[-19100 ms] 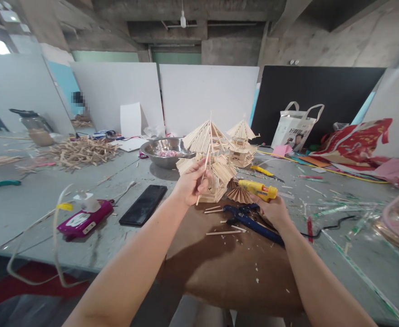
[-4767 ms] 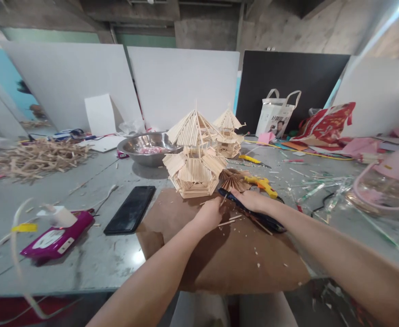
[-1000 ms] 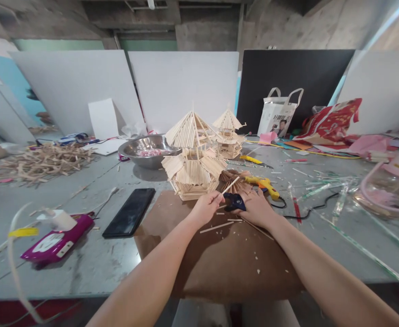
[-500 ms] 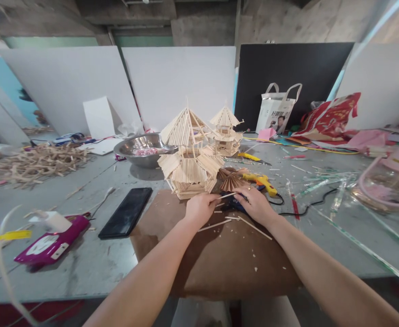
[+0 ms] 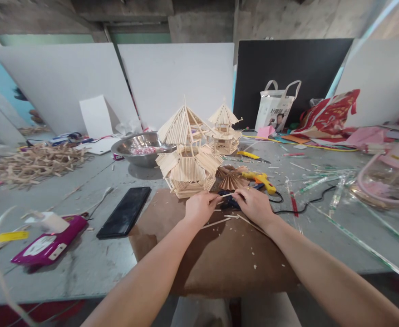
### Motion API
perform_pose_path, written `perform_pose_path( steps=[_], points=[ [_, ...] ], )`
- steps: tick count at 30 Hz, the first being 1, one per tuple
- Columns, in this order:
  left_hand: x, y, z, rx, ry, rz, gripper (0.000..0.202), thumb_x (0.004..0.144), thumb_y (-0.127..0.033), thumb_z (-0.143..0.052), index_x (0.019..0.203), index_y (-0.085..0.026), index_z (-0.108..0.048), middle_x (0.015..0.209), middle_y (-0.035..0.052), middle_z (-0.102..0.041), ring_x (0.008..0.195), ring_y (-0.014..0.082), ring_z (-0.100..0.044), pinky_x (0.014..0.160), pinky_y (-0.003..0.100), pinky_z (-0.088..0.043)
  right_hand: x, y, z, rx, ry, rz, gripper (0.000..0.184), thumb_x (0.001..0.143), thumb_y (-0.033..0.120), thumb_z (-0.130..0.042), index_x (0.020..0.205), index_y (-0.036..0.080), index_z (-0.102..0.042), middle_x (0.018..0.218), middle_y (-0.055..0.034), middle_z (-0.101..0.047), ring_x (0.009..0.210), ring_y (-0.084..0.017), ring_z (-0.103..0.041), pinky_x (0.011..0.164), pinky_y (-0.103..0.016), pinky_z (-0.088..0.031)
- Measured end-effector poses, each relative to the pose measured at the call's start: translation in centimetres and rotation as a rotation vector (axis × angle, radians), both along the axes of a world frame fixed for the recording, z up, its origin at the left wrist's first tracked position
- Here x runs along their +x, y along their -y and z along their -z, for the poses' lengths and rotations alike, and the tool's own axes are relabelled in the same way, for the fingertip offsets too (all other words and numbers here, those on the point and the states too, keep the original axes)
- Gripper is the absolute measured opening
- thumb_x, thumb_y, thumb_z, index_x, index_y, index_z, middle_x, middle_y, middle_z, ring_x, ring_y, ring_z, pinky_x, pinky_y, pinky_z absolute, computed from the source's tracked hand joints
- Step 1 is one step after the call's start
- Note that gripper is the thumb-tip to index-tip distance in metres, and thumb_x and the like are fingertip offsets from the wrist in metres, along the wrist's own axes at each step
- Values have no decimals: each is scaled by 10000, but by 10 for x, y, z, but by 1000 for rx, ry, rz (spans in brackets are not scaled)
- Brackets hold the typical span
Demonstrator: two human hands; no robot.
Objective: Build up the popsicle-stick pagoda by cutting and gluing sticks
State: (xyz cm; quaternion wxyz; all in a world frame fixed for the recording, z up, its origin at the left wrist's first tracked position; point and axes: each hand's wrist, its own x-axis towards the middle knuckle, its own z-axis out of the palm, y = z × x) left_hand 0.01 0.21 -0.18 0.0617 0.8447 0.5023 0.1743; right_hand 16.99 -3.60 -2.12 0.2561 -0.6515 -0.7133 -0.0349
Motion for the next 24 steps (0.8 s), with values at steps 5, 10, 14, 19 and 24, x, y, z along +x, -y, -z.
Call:
perform_pose_path(
  steps=[5, 10, 14, 19, 24],
  points=[
    [2, 0, 1, 32, -3, 27, 348, 788, -427, -348, 812, -266, -655, 740, 17, -602, 705, 139, -535, 565, 213, -329, -5, 2, -3, -14, 27, 58, 344, 834, 374, -293, 775, 191, -579, 748, -59, -611, 760, -173, -543, 615, -252, -321],
    [-2, -2, 0, -17, 25, 55, 333, 775, -428, -374, 827, -265, -659, 747, 15, -616, 703, 133, -536, 573, 212, -331, 4, -2, 0, -46, -152, -101, 307, 821, 365, -326, 779, 188, -574, 752, -40, -607, 730, -154, -533, 618, -241, -332],
    [-8, -7, 1, -87, 105, 221, 345, 745, -454, -417, 790, -231, -677, 680, 10, -627, 637, 120, -525, 556, 204, -332, 17, -7, 2, -276, -503, -368, 312, 776, 421, -389, 704, 167, -555, 586, 13, -526, 552, -103, -461, 529, -217, -328],
    [-7, -8, 5, -186, 243, 321, 384, 741, -464, -417, 778, -185, -678, 648, 11, -633, 584, 107, -515, 536, 193, -341, 22, -9, 2, -417, -869, -374, 358, 698, 487, -471, 684, 137, -546, 431, 74, -334, 392, -49, -272, 406, -199, -210],
    [-6, -8, 5, -93, 26, 141, 319, 760, -419, -403, 809, -248, -667, 749, 24, -648, 670, 148, -554, 571, 223, -351, 17, -10, 2, -322, -1016, -299, 362, 705, 449, -459, 869, 135, -529, 526, 57, -423, 374, -42, -287, 390, -204, -216]
  ],
)
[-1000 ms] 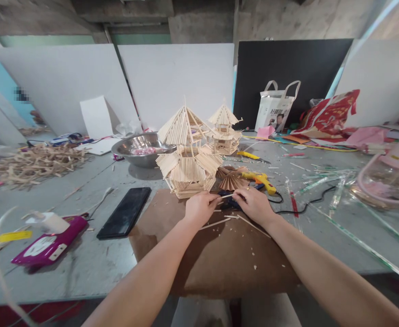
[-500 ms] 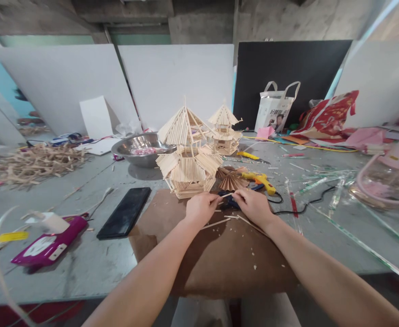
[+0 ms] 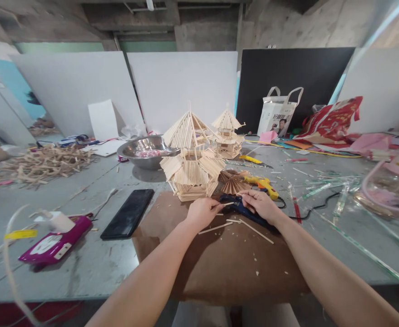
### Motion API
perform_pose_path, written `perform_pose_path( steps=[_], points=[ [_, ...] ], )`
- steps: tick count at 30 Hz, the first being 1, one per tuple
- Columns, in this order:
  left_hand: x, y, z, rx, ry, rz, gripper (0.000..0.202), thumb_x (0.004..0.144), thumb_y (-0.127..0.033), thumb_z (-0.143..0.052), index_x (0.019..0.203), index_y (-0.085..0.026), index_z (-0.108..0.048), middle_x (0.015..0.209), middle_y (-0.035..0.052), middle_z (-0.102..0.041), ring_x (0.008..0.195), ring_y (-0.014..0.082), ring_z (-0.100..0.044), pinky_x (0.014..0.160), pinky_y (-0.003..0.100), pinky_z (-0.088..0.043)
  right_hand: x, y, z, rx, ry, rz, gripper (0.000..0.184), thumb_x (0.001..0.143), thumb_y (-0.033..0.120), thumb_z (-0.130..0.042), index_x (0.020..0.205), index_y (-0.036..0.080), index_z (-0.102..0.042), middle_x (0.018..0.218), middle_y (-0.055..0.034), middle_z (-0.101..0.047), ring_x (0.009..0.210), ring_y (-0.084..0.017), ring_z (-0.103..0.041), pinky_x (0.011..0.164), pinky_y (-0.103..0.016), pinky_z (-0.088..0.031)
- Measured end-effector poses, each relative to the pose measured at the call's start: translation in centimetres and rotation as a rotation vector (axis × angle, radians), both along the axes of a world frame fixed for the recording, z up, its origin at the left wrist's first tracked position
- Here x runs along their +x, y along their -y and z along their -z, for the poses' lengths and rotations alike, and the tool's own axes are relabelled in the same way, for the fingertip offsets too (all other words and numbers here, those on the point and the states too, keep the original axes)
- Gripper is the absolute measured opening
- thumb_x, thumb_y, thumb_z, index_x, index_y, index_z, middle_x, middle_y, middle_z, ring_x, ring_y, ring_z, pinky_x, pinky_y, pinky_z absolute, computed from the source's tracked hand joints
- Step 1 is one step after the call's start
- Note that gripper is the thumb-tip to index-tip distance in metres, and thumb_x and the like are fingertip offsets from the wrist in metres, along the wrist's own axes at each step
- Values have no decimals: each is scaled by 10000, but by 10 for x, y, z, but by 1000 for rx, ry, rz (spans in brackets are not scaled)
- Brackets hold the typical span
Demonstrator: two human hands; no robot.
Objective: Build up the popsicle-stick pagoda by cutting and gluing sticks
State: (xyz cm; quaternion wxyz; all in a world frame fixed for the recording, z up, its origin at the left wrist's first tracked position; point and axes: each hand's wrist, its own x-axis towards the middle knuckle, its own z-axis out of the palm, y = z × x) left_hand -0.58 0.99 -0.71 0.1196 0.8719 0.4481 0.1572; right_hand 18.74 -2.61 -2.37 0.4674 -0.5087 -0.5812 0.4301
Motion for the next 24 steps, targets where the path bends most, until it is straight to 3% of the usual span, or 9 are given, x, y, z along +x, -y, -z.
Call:
perform_pose_path(
  steps=[3, 7, 11, 16, 21, 24],
  points=[
    [0, 0, 1, 48, -61, -49, 296, 774, -357, -389, 833, -250, -658, 783, 35, -638, 704, 160, -558, 597, 238, -366, -1, 0, 1, 33, -2, -42, 388, 723, 413, -440, 999, 142, -458, 687, 10, -525, 397, -48, -349, 403, -211, -273],
    [3, 2, 2, 148, 43, -18, 277, 773, -299, -406, 900, -214, -636, 818, 45, -618, 770, 159, -534, 693, 252, -382, -1, 2, 2, 100, 132, -86, 394, 759, 349, -418, 1086, 130, -389, 729, -10, -567, 439, -68, -412, 448, -216, -341],
    [7, 8, 2, 200, 162, 70, 275, 768, -333, -434, 931, -204, -615, 828, 36, -606, 782, 145, -517, 709, 246, -385, -5, 7, 1, 222, 353, -98, 374, 774, 276, -426, 1126, 156, -401, 800, -23, -614, 689, -122, -546, 654, -249, -401],
    [9, 12, 3, 181, 163, 142, 267, 764, -364, -443, 843, -199, -636, 791, 37, -607, 750, 136, -521, 661, 230, -384, -13, 13, -4, 304, 544, -107, 359, 787, 255, -417, 1141, 194, -415, 885, -25, -634, 825, -152, -561, 736, -271, -388],
    [9, 11, 4, 168, 168, 152, 235, 768, -318, -442, 766, -198, -644, 730, 30, -604, 698, 124, -518, 618, 214, -364, -13, 12, -1, 327, 554, -43, 359, 782, 262, -435, 1137, 206, -419, 886, -13, -632, 815, -147, -562, 729, -263, -388],
    [9, 9, 5, 155, 200, 133, 253, 769, -328, -432, 729, -195, -644, 687, 26, -597, 665, 118, -509, 601, 212, -350, -11, 10, 0, 329, 521, 22, 243, 771, 290, -458, 985, 191, -516, 869, -25, -622, 789, -146, -557, 701, -252, -392]
  ],
)
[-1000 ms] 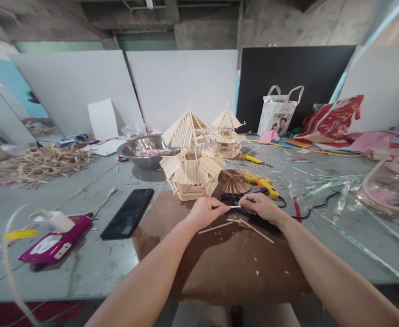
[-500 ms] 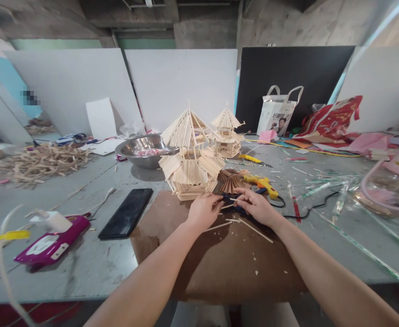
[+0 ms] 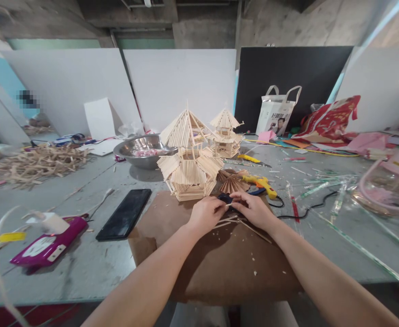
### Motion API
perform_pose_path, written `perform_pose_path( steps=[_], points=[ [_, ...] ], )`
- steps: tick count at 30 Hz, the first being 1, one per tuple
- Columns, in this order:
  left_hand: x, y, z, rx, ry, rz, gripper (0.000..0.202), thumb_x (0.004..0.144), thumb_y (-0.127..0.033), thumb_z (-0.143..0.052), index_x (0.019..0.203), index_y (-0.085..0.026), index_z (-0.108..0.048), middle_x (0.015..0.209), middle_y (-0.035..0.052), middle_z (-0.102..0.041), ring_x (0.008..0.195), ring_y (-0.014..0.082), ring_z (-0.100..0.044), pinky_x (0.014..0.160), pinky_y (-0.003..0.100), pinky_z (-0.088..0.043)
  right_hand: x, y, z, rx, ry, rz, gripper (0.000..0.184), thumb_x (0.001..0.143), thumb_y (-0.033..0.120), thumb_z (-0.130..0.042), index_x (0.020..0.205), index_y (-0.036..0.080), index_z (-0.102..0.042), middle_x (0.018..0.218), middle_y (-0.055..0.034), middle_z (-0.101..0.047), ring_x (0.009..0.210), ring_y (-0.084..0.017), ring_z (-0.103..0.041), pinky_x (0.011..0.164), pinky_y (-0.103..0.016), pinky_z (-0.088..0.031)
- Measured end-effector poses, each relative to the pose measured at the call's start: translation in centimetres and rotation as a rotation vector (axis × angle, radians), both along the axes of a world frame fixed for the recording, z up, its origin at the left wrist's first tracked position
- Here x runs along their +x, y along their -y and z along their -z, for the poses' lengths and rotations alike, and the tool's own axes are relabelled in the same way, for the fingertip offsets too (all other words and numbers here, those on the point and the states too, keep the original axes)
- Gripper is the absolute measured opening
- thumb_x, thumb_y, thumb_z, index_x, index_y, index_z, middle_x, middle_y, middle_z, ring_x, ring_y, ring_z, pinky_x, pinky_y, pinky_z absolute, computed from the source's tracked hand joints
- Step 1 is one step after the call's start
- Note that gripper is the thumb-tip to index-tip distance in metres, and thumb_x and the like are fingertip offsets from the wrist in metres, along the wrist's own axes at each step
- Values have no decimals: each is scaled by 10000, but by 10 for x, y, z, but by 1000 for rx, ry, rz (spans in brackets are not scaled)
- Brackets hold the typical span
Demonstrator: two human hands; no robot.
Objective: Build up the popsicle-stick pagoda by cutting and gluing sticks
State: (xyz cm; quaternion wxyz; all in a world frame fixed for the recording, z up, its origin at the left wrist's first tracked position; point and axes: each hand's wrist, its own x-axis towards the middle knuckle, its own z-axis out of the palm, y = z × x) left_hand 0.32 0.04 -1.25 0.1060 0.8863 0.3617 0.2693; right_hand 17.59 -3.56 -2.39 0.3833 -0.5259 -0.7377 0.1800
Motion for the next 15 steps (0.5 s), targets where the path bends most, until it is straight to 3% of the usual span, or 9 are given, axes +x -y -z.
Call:
perform_pose_path(
  steps=[4, 10, 15],
  points=[
    [1, 0, 1, -112, 52, 19, 272, 750, -365, -445, 730, -185, -647, 673, 19, -595, 630, 113, -495, 577, 212, -336, 0, 0, -3, -1, 1, -10, 146, 776, 275, -449, 780, 177, -557, 765, -20, -604, 724, -138, -539, 662, -244, -387],
    [3, 2, -3, -678, 204, 122, 425, 749, -469, -375, 685, -119, -606, 525, -6, -517, 421, 66, -388, 418, 195, -283, -2, 1, -9, -15, -34, -132, 129, 777, 241, -448, 771, 166, -553, 746, -21, -581, 706, -123, -523, 654, -226, -387],
    [3, 2, -5, -873, 252, 130, 279, 687, -395, -494, 672, -125, -565, 514, -33, -501, 356, 36, -335, 358, 179, -236, -4, 2, -6, 21, 10, -131, 124, 768, 258, -465, 747, 176, -556, 720, -9, -580, 680, -117, -517, 637, -219, -380]
  ],
)
